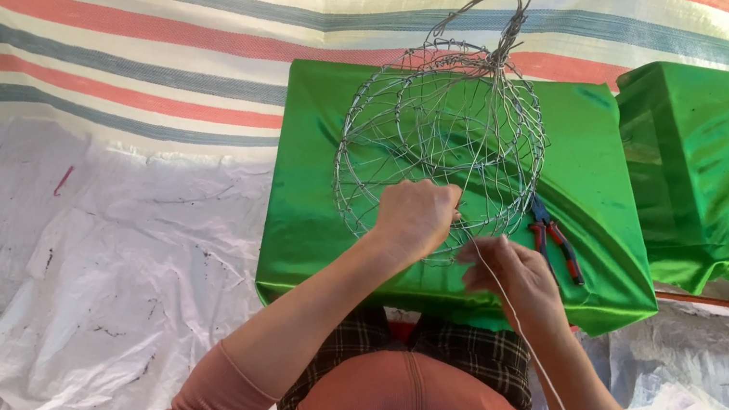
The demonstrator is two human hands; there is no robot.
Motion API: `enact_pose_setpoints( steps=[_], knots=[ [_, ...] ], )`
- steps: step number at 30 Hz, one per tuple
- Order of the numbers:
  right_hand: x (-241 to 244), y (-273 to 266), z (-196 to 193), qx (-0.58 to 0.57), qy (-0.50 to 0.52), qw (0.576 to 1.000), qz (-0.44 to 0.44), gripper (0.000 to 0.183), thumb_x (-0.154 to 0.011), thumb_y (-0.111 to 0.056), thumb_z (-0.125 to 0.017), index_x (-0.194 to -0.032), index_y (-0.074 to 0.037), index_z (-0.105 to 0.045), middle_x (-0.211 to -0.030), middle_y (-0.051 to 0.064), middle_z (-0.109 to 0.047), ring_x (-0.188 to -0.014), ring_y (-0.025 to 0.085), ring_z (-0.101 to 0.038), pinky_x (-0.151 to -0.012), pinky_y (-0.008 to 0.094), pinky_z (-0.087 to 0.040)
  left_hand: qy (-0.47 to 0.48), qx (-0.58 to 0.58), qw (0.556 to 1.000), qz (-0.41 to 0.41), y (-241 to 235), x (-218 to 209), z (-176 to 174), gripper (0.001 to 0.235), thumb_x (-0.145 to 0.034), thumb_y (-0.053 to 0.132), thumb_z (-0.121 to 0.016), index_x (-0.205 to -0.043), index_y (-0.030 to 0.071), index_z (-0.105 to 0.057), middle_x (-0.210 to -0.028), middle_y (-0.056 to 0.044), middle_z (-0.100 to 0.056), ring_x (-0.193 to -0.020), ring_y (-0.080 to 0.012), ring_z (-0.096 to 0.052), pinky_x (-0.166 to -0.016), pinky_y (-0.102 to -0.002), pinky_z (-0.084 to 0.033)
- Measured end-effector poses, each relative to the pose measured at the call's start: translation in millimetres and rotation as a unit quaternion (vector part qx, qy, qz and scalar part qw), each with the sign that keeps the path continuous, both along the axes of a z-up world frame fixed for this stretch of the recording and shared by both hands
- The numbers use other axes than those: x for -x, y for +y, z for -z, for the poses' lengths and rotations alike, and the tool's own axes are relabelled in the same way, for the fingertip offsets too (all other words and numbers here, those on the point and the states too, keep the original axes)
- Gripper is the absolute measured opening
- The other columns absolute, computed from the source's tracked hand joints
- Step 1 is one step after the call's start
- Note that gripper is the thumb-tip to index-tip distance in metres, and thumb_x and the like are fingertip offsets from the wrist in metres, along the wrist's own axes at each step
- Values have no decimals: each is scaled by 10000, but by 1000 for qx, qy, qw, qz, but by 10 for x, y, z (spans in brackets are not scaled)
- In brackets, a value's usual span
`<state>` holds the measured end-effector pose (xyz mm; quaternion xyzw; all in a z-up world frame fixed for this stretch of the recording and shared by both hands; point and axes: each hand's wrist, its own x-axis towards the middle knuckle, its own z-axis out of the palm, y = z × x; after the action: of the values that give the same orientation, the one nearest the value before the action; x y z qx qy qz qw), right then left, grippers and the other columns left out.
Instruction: The person uses pliers to cut and bend thin metal wire while attaching it to a wire basket frame. They repeatedly wrap the wire around the frame and trim excess wire with pliers. The work is performed on a green-covered surface with a striped tarp in the background.
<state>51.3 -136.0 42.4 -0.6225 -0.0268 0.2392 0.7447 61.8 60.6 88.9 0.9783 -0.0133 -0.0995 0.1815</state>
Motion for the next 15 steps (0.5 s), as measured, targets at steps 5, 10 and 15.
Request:
enact_pose_setpoints(
  steps=[5, 10, 15],
  knots=[
    [-118, 50, 179, -55, 101, 988, -104, 483, -1081, -351, -447, -1165, 77, -656, -934, 280, -779, -625, 305, -758, -519, 423, -638, -53, 19, 998, 7, 3, 74, 36, 238, -1032, 272, -552, -1093, 124, -729, -689, -108, -701, -664, -324, -741, -671, -502, -638],
    [-212, 61, 266, -98, 126, 978, -137, 278, -991, -141, -553, -1228, -4, -601, -897, 309, -758, -509, 338, -719, -441, 442, -603, -47, 78, 996, 19, 20, 180, 25, 296, -1046, 291, -516, -1231, 112, -663, -787, -240, -704, -811, -467, -735, -711, -612, -602],
    [-101, 60, 224, -146, 110, 973, -142, 238, -1021, -98, -511, -1228, 8, -560, -839, 339, -742, -407, 330, -680, -373, 437, -578, -60, 71, 996, 14, -1, 138, 245, 308, -1051, 327, -501, -1273, 168, -643, -753, -221, -678, -794, -460, -731, -709, -579, -606]
  ],
)
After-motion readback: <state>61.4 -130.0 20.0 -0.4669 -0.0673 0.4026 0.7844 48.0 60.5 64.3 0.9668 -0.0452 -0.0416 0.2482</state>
